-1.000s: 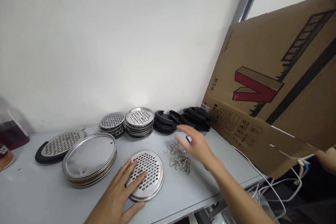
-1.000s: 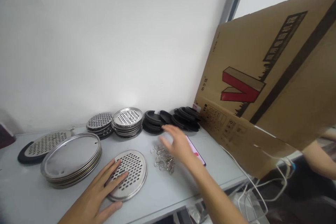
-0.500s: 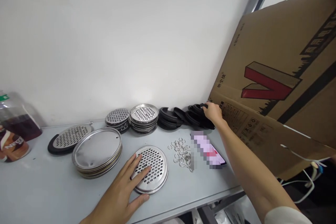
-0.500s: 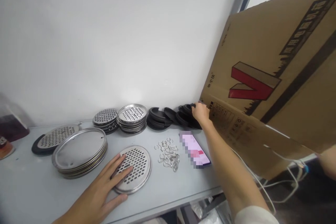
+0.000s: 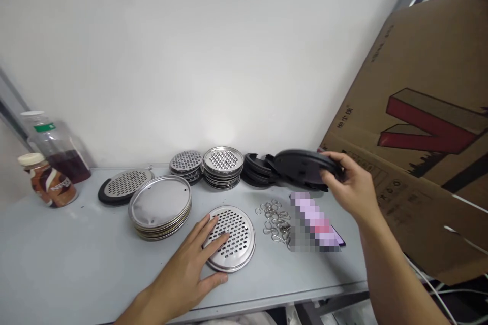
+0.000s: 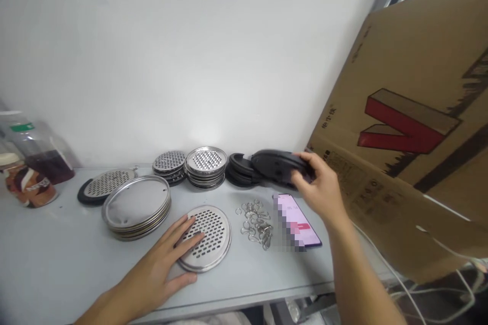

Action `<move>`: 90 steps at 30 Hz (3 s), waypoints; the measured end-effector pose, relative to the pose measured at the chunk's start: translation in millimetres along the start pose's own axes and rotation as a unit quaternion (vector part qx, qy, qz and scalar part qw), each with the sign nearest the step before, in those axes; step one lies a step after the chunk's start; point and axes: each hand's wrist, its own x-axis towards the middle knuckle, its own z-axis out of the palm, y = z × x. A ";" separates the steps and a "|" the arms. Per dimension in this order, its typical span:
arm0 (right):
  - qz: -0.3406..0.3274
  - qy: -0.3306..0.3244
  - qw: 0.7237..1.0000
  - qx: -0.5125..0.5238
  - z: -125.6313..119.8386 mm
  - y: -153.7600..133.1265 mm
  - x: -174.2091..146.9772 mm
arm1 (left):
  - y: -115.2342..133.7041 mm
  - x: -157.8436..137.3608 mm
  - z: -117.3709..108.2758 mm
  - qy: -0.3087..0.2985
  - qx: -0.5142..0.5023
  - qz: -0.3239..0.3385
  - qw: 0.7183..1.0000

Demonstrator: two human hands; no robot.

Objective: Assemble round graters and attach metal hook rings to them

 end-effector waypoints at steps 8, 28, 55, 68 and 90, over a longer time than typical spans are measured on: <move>-0.029 -0.218 0.959 0.177 22.1 -8.4 -39.4 | -0.4 -1.0 2.3 0.001 -0.010 -0.008 1.000; 0.059 -0.376 0.895 0.234 56.7 -0.6 -56.3 | -2.0 -0.8 2.8 0.057 -0.020 -0.039 0.997; -0.073 -0.363 0.927 0.065 79.6 -2.9 -90.7 | -0.8 -0.1 -2.4 0.068 -0.029 -0.051 0.996; -0.139 -0.445 0.882 0.072 89.7 -21.8 -109.5 | 0.0 0.3 -5.6 0.054 -0.048 -0.054 0.996; -0.082 -0.414 0.895 0.140 91.6 -19.7 -105.5 | -1.7 -2.1 -15.0 0.026 -0.073 -0.033 0.996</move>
